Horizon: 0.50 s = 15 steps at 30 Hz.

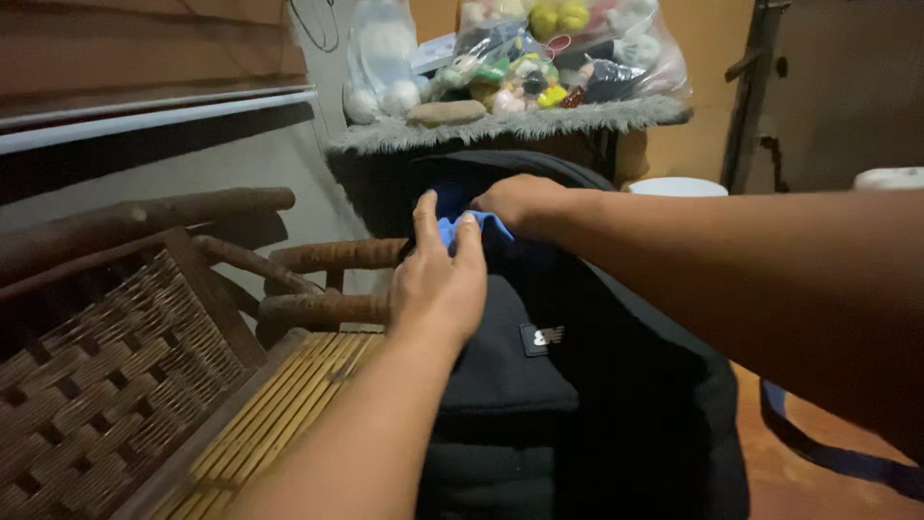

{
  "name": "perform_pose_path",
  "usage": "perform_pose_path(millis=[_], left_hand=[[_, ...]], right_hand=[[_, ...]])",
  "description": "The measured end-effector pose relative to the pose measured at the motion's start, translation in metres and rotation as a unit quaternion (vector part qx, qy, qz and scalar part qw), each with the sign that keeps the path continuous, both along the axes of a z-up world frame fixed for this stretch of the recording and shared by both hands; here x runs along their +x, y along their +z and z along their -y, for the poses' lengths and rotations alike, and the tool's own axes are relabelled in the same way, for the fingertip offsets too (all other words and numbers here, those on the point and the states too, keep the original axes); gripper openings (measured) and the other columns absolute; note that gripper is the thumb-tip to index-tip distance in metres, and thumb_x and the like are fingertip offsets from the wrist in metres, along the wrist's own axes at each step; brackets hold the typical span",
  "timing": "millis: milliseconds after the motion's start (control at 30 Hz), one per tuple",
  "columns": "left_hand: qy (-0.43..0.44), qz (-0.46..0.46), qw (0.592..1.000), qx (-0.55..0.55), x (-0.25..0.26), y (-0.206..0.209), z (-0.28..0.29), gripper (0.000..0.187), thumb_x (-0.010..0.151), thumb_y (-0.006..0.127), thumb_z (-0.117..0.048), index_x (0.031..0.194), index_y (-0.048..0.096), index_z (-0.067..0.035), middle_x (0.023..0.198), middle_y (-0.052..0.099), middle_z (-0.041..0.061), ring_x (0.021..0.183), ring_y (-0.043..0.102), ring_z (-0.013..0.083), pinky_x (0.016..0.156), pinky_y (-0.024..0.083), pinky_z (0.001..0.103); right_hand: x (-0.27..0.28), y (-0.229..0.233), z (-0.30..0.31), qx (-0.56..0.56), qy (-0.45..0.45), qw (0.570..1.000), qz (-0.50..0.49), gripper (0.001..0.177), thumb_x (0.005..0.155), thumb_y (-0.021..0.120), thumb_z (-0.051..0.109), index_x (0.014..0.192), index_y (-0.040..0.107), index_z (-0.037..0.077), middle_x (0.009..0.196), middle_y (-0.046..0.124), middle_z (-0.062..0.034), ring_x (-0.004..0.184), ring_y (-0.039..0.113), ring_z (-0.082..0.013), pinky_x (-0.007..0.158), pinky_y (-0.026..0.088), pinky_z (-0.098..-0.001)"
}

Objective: The person opens a black backpack, places a folded light green cloth and a folded blue cloth inside, then closes the main compartment zipper. The person also adjusts the front pocket zipper and straps during the process.

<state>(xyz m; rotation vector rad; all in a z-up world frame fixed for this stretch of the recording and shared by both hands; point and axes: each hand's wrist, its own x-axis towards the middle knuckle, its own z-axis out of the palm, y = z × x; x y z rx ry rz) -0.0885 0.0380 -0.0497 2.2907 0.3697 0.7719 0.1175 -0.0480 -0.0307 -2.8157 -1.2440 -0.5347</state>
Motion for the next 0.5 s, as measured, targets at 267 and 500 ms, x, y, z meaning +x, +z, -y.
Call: perform_pose_path(millis=[267, 500], left_hand=[[0.013, -0.024, 0.998, 0.058, -0.019, -0.004, 0.015, 0.068, 0.090, 0.051, -0.051, 0.152, 0.029, -0.034, 0.127, 0.064, 0.021, 0.121, 0.058, 0.0416, 0.100, 0.044, 0.054], [0.042, 0.016, 0.996, 0.075, -0.024, -0.012, 0.013, 0.061, 0.093, 0.052, -0.047, 0.145, 0.038, -0.018, 0.130, 0.065, 0.020, 0.125, 0.054, 0.0424, 0.103, 0.041, 0.054]], right_hand=[[-0.005, -0.010, -0.012, 0.158, -0.149, 0.976, -0.032, 0.045, 0.088, 0.068, 0.050, 0.094, 0.081, 0.007, 0.101, 0.075, -0.0226, 0.098, 0.073, -0.0372, 0.085, 0.057, -0.0462], [-0.011, -0.002, -0.012, -0.008, -0.014, 1.000, 0.009, 0.037, 0.098, 0.057, 0.038, 0.123, 0.069, 0.014, 0.106, 0.073, -0.0252, 0.098, 0.070, -0.0438, 0.083, 0.054, -0.0512]])
